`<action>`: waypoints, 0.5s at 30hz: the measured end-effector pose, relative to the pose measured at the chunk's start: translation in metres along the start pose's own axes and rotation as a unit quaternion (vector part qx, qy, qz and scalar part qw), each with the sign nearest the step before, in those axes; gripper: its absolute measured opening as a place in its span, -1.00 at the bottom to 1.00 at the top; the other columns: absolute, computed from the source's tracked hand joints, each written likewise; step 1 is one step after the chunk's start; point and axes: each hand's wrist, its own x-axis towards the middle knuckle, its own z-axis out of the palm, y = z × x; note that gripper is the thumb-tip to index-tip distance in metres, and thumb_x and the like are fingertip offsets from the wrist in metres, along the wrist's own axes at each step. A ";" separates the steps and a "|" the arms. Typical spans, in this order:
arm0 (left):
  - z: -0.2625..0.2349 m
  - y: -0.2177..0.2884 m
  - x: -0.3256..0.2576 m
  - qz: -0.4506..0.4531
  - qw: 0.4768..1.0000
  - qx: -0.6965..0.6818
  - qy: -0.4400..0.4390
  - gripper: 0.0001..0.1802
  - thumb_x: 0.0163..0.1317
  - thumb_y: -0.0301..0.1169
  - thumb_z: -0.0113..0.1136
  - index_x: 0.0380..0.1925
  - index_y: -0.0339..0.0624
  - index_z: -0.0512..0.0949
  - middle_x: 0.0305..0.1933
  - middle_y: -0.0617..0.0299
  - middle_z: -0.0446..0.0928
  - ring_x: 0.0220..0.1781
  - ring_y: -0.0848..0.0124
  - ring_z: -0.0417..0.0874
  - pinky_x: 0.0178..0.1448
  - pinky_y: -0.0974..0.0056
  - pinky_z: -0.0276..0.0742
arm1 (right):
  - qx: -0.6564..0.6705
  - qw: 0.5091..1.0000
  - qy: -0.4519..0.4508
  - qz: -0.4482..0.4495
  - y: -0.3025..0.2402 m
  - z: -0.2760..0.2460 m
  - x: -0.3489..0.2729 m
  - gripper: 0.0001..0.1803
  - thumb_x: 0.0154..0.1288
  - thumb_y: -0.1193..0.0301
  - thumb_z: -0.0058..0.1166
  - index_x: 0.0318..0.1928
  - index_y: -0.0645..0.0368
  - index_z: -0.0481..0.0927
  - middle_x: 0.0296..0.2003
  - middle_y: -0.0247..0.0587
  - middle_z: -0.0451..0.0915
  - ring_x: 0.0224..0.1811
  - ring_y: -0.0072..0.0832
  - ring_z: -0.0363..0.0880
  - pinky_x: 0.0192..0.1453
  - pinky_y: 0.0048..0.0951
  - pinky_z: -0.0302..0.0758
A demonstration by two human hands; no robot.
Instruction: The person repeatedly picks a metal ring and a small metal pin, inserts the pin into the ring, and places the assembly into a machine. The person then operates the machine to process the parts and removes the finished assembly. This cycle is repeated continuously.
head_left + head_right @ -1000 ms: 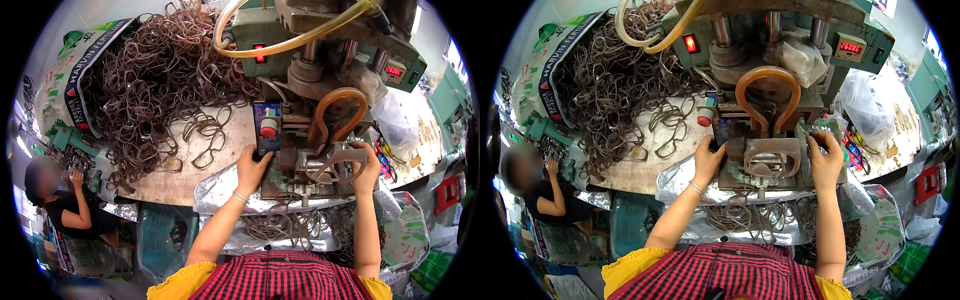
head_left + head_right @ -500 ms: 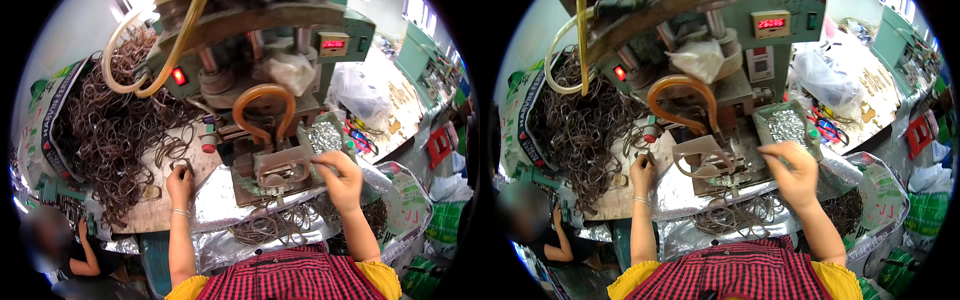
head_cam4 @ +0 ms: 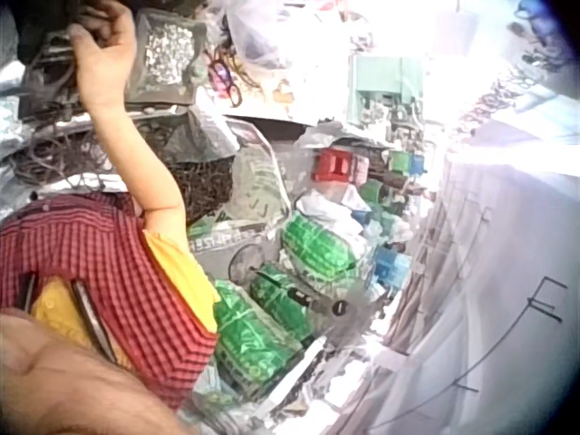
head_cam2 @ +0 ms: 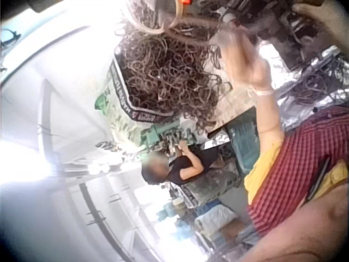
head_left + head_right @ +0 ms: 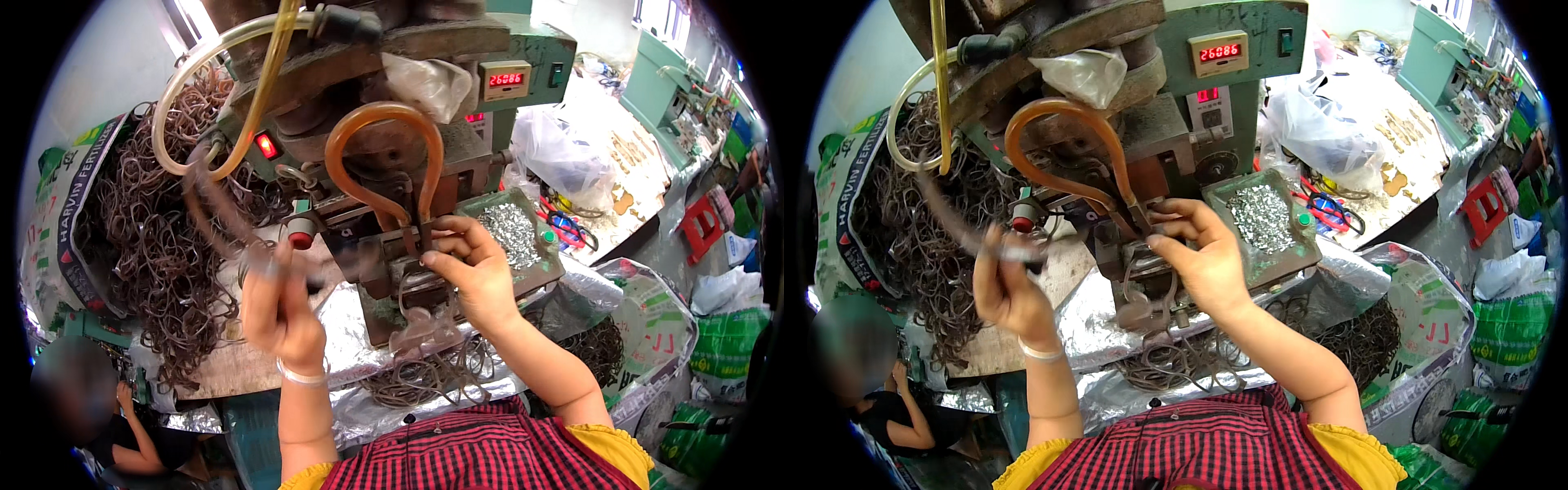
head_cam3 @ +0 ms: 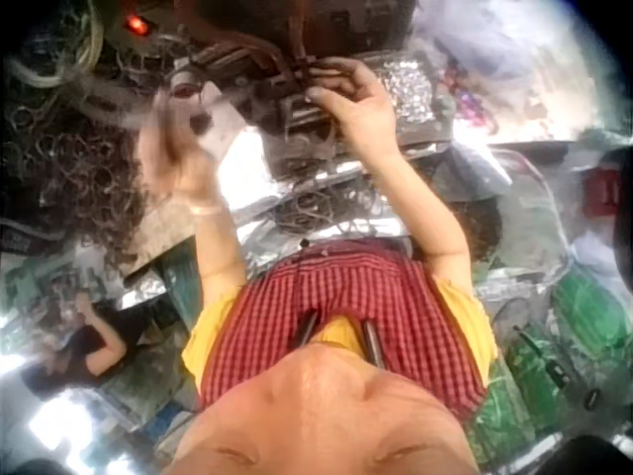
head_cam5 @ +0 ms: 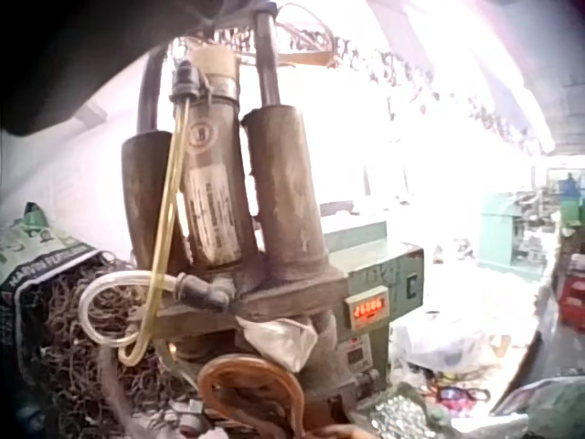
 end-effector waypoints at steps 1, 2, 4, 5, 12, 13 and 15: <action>0.008 -0.004 0.002 -0.015 0.999 -0.028 0.038 -0.66 0.40 -0.61 0.04 0.16 -0.37 0.48 -0.11 0.03 0.63 -0.25 0.43 0.62 -0.13 0.36 0.58 | 0.029 1.000 0.003 0.000 0.000 0.006 -0.001 -0.54 0.21 0.67 0.17 0.13 0.37 0.43 0.02 -0.13 0.60 -0.03 -0.57 0.58 0.15 -0.54 0.47; 0.016 -0.008 0.001 -0.030 0.995 -0.058 0.075 -0.66 0.39 -0.64 0.04 0.15 -0.39 0.48 -0.05 0.00 0.64 -0.21 0.41 0.65 -0.08 0.34 0.61 | 0.057 0.998 0.006 0.000 0.001 0.012 -0.001 -0.54 0.21 0.68 0.16 0.14 0.37 0.43 0.02 -0.13 0.60 -0.02 -0.58 0.58 0.15 -0.55 0.47; 0.014 -0.013 -0.008 -0.035 0.994 -0.073 0.079 -0.69 0.39 -0.65 0.01 0.11 -0.43 0.48 0.02 -0.07 0.62 -0.14 0.35 0.69 -0.02 0.32 0.65 | 0.043 0.998 0.032 0.015 -0.006 0.020 -0.007 -0.53 0.24 0.67 0.11 0.18 0.37 0.40 0.01 -0.14 0.60 0.01 -0.54 0.57 0.18 -0.50 0.45; 0.012 -0.009 -0.012 -0.048 0.991 -0.081 0.096 -0.68 0.33 -0.69 0.06 0.07 -0.41 0.52 -0.01 -0.11 0.63 -0.19 0.31 0.68 -0.10 0.32 0.63 | 0.005 1.000 0.020 0.007 -0.017 0.022 -0.018 -0.51 0.25 0.66 0.08 0.21 0.38 0.38 0.04 -0.14 0.59 0.07 -0.52 0.55 0.21 -0.47 0.44; 0.029 0.027 -0.033 0.070 0.993 -0.018 -0.097 -0.50 -0.12 -0.74 0.23 -0.08 -0.23 0.68 -0.32 0.07 0.60 -0.44 0.27 0.59 -0.37 0.27 0.51 | -0.697 0.697 0.123 -0.119 0.007 -0.088 -0.003 -0.71 0.10 0.41 0.24 -0.11 0.09 0.67 0.20 0.10 0.44 0.37 0.04 0.27 0.26 0.00 0.39; 0.038 0.027 -0.036 0.088 0.990 -0.047 -0.096 -0.46 -0.20 -0.74 0.22 -0.08 -0.23 0.68 -0.33 0.12 0.59 -0.46 0.29 0.56 -0.40 0.28 0.48 | -0.712 0.678 0.141 -0.120 0.018 -0.103 -0.001 -0.72 0.08 0.40 0.27 -0.14 0.09 0.67 0.19 0.07 0.46 0.40 0.02 0.23 0.21 0.01 0.42; 0.044 0.026 -0.034 0.124 0.982 -0.033 -0.141 -0.52 -0.17 -0.71 0.23 -0.12 -0.25 0.68 -0.29 0.13 0.60 -0.45 0.27 0.57 -0.40 0.24 0.49 | -0.708 0.671 0.161 -0.153 0.033 -0.121 0.004 -0.77 0.04 0.39 0.31 -0.23 0.10 0.67 0.15 0.00 0.49 0.39 -0.02 0.25 0.09 0.02 0.47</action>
